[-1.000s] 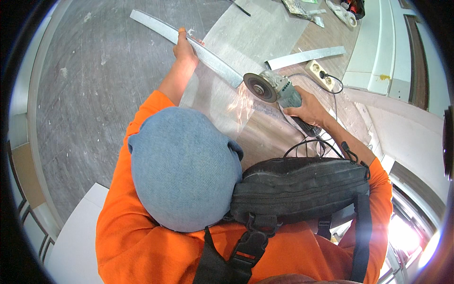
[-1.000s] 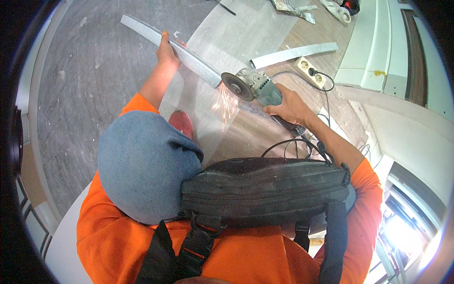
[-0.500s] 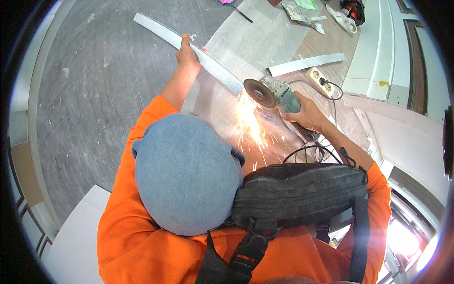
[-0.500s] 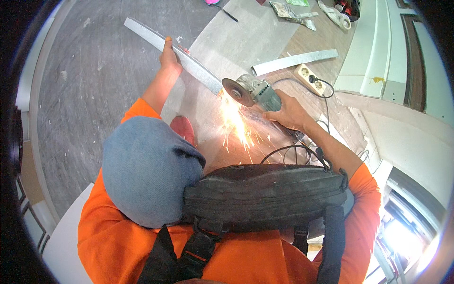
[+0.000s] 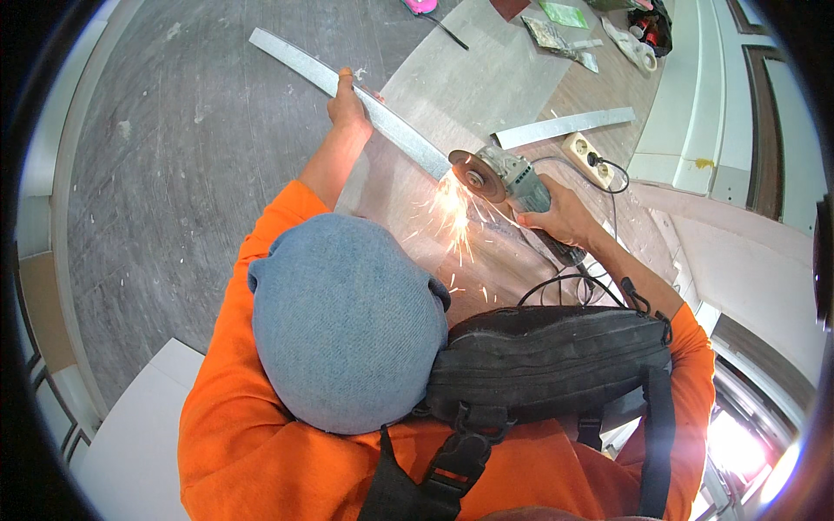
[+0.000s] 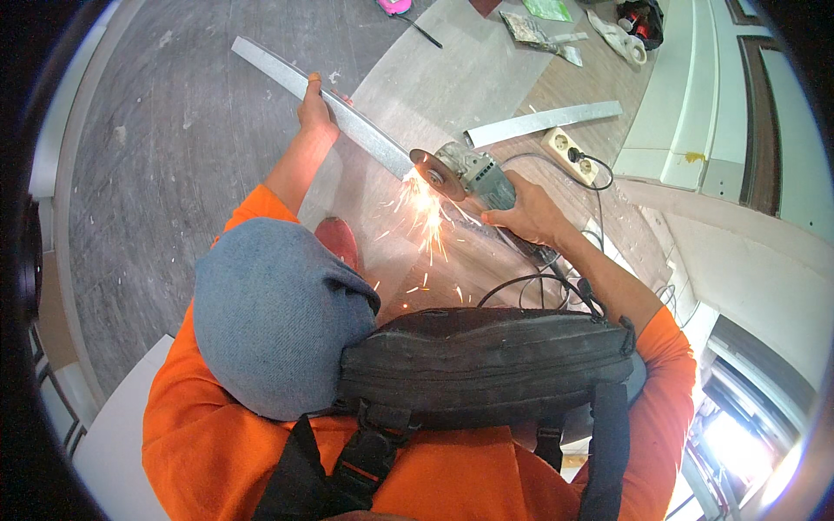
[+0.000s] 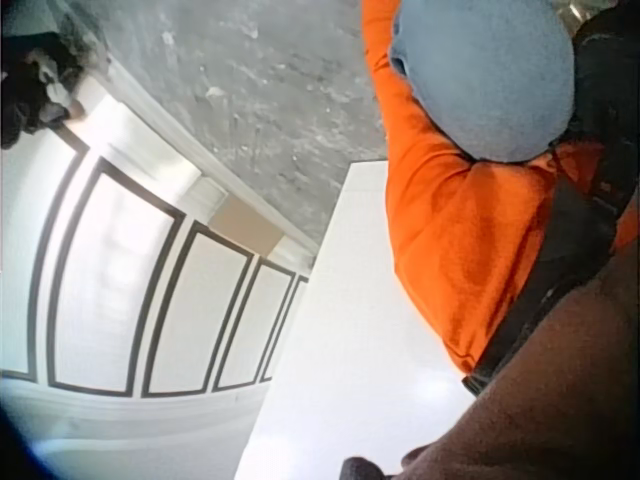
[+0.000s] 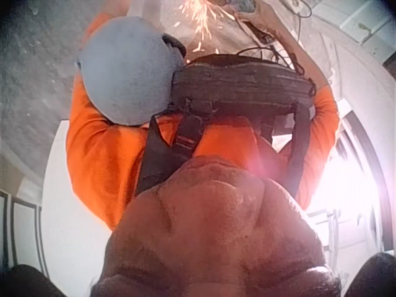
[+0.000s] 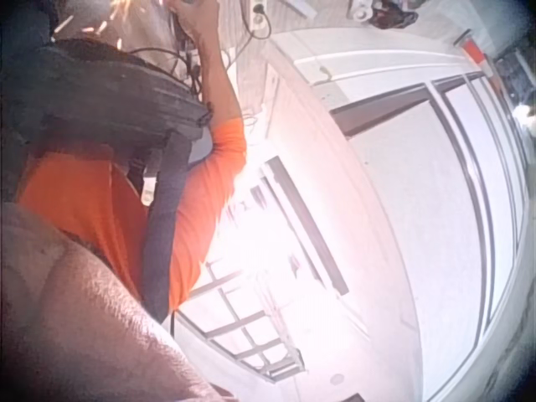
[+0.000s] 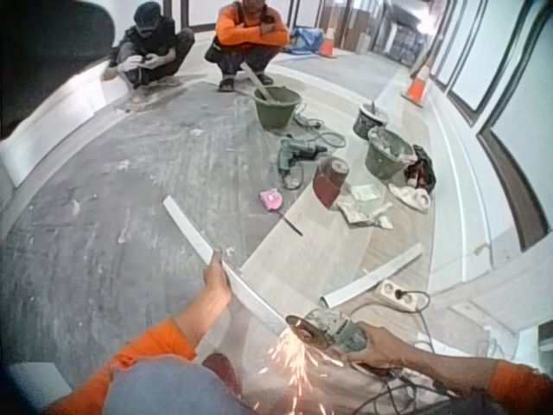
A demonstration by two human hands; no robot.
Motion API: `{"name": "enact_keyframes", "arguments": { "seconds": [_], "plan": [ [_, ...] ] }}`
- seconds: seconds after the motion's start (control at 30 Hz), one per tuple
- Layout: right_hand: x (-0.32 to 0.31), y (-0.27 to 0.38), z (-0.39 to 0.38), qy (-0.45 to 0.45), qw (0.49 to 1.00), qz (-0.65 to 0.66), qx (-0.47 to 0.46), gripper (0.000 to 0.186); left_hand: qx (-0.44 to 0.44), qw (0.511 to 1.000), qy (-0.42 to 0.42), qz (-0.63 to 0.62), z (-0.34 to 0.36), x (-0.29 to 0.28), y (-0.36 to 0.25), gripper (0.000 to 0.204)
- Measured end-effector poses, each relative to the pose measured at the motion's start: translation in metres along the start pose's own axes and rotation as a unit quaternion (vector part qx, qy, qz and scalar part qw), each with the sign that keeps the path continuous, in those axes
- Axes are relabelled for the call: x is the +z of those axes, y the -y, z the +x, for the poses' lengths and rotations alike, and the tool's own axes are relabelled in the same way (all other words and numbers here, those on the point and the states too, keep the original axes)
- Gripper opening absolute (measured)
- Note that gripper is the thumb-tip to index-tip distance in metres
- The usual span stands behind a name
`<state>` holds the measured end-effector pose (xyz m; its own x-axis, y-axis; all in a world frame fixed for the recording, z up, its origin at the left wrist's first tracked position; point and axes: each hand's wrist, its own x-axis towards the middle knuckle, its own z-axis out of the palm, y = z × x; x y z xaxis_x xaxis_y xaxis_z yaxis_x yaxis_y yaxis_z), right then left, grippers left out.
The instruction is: The person marks a metal trim piece using a square and a pen, plugs an angle grinder into a power outlet, and uses the grinder to cut the metal trim on a work surface, producing sparks.
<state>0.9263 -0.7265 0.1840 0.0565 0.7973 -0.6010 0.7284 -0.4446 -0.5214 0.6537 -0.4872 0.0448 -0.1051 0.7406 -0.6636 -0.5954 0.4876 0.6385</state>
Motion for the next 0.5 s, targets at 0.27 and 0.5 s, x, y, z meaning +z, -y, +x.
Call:
{"name": "enact_keyframes", "arguments": {
  "seconds": [0.27, 0.5],
  "plan": [
    [-0.004, 0.012, 0.0, 0.005, 1.0, -0.006, 0.003, 0.072, -0.013, 1.0, -0.003, 0.011, -0.004, -0.001, 0.0, 0.046],
    [-0.002, 0.002, 0.004, 0.002, 1.0, -0.015, -0.002, 0.072, -0.01, 1.0, -0.005, -0.012, -0.006, 0.001, 0.001, 0.039]
  ]
}}
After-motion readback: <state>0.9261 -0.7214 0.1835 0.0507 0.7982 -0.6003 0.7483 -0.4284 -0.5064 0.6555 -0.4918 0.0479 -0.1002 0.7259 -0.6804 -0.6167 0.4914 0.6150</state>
